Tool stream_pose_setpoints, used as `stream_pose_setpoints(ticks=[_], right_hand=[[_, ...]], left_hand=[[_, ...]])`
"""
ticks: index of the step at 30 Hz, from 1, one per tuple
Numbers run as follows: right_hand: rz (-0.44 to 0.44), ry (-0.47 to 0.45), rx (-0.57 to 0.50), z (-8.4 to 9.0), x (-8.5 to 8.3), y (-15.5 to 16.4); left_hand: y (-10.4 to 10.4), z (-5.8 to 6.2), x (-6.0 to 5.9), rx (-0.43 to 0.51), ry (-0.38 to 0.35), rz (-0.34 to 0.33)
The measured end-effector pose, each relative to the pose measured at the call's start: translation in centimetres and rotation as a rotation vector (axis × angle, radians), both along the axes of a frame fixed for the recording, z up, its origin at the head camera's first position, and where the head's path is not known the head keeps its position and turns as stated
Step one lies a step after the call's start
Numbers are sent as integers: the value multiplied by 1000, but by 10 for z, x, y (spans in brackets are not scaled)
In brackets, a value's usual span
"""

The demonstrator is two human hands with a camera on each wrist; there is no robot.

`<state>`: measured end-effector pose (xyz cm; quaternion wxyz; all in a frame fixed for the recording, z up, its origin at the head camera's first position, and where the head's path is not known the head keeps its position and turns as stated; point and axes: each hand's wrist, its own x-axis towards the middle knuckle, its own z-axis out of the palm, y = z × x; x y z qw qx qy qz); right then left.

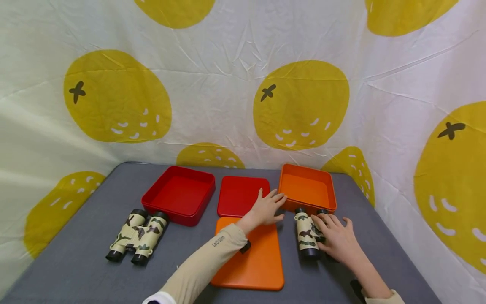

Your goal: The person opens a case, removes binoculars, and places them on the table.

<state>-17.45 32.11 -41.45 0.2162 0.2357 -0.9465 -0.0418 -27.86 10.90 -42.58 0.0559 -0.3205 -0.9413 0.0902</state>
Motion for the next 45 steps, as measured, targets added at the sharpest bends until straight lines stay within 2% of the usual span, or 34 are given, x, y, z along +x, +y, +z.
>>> stream_pose_setpoints(ticks=[12,28,45], right_hand=[[6,-27,11,-7,-6,0],[-32,-149,26,-10,-10,-1],[-36,-167,34,-17,-13,-2]], left_hand=[[2,0,-2,1,-9,0],[3,-2,-2,-12,-26,14],[1,-2,-1,-8,-14,8]])
